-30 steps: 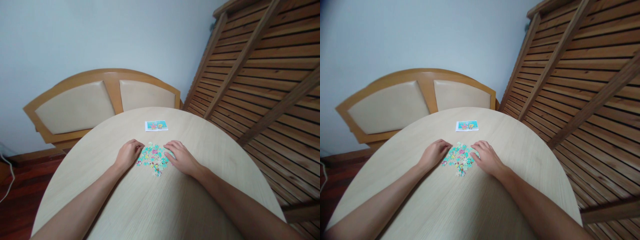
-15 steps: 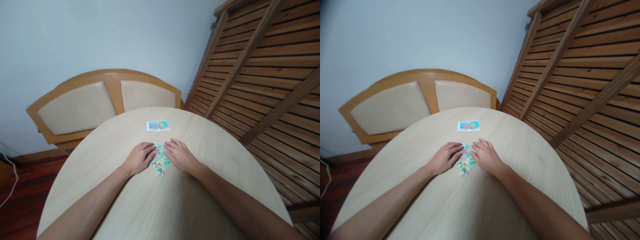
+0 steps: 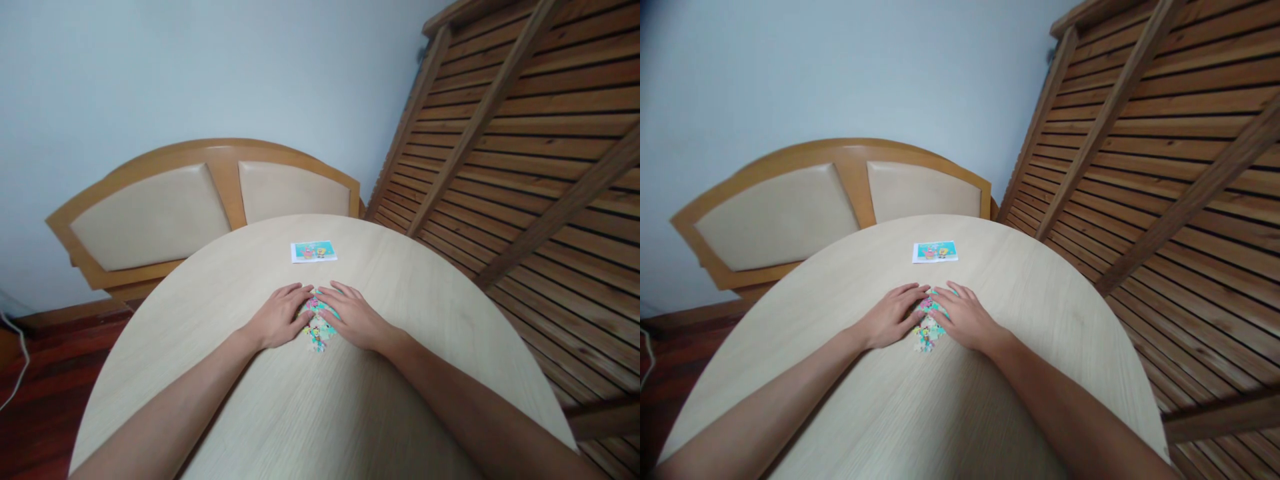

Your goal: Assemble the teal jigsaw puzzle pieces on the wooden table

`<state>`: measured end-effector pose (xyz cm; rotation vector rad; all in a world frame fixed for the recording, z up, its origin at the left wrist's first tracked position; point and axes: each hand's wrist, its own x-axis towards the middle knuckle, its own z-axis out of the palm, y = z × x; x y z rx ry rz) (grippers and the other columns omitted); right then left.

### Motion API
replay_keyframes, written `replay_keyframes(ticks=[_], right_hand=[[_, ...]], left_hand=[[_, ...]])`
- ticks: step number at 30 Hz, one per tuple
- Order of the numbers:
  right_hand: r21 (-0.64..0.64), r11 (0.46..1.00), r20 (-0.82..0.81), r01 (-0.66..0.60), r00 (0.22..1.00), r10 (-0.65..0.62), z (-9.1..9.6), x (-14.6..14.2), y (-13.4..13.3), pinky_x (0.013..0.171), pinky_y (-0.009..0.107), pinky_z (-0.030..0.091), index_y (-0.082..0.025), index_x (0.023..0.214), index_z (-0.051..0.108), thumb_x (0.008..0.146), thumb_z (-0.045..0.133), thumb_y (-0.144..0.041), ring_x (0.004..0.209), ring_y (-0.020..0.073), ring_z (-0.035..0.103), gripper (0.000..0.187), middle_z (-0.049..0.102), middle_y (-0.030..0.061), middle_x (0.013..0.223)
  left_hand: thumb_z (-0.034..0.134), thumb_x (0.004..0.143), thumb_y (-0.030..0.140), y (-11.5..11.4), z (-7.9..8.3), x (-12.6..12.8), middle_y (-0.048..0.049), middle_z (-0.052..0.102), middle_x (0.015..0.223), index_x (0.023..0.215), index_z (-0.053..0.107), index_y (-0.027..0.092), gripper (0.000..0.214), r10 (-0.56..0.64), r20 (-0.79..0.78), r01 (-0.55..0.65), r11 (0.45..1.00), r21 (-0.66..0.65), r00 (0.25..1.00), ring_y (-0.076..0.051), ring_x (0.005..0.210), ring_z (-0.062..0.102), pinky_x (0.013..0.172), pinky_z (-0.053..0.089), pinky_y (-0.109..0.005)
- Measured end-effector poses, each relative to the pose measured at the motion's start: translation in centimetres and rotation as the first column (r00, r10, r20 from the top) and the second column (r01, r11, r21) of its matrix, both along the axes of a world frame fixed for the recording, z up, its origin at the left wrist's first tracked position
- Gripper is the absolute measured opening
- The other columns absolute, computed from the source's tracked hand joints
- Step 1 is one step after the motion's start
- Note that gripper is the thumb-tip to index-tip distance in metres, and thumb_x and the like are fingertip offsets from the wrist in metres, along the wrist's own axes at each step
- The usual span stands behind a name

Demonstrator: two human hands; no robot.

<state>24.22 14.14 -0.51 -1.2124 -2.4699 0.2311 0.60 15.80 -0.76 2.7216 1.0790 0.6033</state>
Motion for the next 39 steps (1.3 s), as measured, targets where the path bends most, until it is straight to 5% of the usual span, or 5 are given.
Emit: replay_keyframes(ticks=[15,28,39], right_hand=[[0.017,0.999,-0.03,0.04,0.999,-0.039,0.0,-0.1,-1.2,0.119,0.051,0.032,-0.02,0.139,0.06,0.102,0.049,-0.038,0.146,0.0322,0.036,0.042,0.053,0.0087,0.151],[0.123,0.989,-0.133,-0.079,0.986,0.095,0.4,-0.3,-1.5,0.106,0.044,0.042,-0.023,0.104,0.075,0.087,0.074,-0.032,0.117,0.0271,0.056,0.019,0.074,0.0047,0.102],[0.153,0.981,-0.125,-0.116,0.983,0.136,0.8,-0.6,-1.9,0.098,0.042,0.045,-0.022,0.088,0.074,0.08,0.081,-0.028,0.108,0.0276,0.062,0.013,0.076,0.0032,0.092]], left_hand=[[0.04,0.108,0.041,-0.4,0.2,-0.1,-0.0142,0.051,0.15,0.136,0.055,0.018,0.04,0.013,-0.037,-0.013,1.0,-0.014,0.999,-0.03,0.142,0.044,0.116,0.035,-0.055],[0.035,0.109,0.043,-0.7,0.4,-0.1,-0.0092,0.052,0.151,0.135,0.055,0.022,0.039,0.042,-0.081,-0.043,0.999,-0.017,0.996,-0.027,0.143,0.043,0.118,0.032,-0.054],[0.034,0.109,0.044,-0.6,0.0,-0.2,-0.0086,0.049,0.154,0.14,0.054,0.022,0.043,0.068,-0.103,-0.069,0.998,-0.013,0.992,-0.029,0.144,0.041,0.118,0.033,-0.055]])
